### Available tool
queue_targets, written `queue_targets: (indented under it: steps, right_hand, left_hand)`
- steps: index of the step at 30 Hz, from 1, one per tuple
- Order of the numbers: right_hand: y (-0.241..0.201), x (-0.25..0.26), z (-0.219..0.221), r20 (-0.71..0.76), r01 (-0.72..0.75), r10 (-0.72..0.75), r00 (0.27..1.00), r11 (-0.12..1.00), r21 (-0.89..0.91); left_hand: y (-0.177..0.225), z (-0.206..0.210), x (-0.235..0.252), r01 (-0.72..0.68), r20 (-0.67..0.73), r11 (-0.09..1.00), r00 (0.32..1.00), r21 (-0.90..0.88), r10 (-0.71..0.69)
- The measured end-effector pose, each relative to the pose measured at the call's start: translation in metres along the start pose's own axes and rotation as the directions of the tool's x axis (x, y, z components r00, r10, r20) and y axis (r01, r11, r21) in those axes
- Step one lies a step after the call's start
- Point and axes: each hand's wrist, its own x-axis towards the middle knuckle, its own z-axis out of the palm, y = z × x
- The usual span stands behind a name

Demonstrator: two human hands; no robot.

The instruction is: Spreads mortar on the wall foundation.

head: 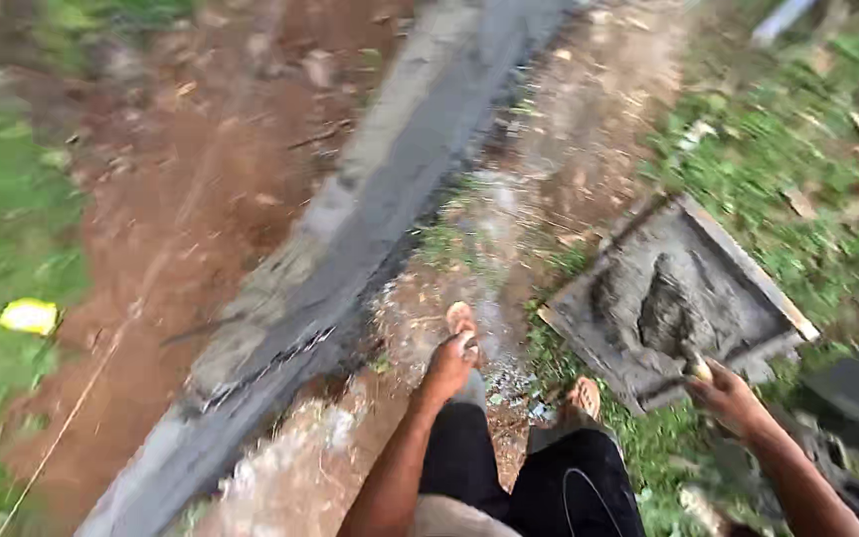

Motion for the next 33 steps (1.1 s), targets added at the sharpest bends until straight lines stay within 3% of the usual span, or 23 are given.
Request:
queue_targets:
  steps: [6, 11, 17, 21, 25, 29, 32, 33]
  right_hand:
    - [-0.187, 0.001, 0.066, 0.292, 0.248, -0.152, 0.944, 0.912, -0.327]
    - [-0.375, 0.028, 0.168, 0.555, 0.577, -0.248, 0.794, 0.596, -0.558]
    - [-0.531, 0.033, 0.282, 0.675, 0.778, -0.402, 0.618, 0.191, -0.599]
    - [-0.576, 0.026, 0.342, 0.672, 0.736, -0.499, 0.547, -0.096, -0.67]
    - [-0.57, 0.049, 0.382, 0.657, 0.671, -0.547, 0.518, -0.216, -0.709]
    - [-0.549, 0.076, 0.373, 0.639, 0.712, -0.604, 0.476, -0.162, -0.683]
    - [-0.535, 0.064, 0.353, 0.571, 0.722, -0.628, 0.529, -0.021, -0.692]
    - [-0.527, 0.052, 0.338, 0.528, 0.708, -0.592, 0.608, 0.104, -0.699]
  left_hand:
    - [-0.046, -0.109, -0.031, 0.1, -0.195, 0.987, 0.973, -0.124, -0.123]
    - [-0.097, -0.152, -0.042, 0.177, -0.277, 0.931, 0.922, -0.319, -0.27]
    - [-0.122, -0.167, -0.056, 0.155, -0.341, 0.851, 0.869, -0.501, -0.359]
    - [-0.125, -0.159, -0.043, 0.195, -0.301, 0.817, 0.863, -0.543, -0.406]
    - [-0.117, -0.147, -0.027, 0.192, -0.256, 0.777, 0.874, -0.599, -0.413]
    - [-0.108, -0.151, -0.014, 0.186, -0.273, 0.775, 0.865, -0.604, -0.42]
    - [-0.1, -0.166, -0.009, 0.217, -0.301, 0.805, 0.848, -0.552, -0.436]
    - [-0.095, -0.171, -0.007, 0.194, -0.331, 0.822, 0.847, -0.535, -0.415]
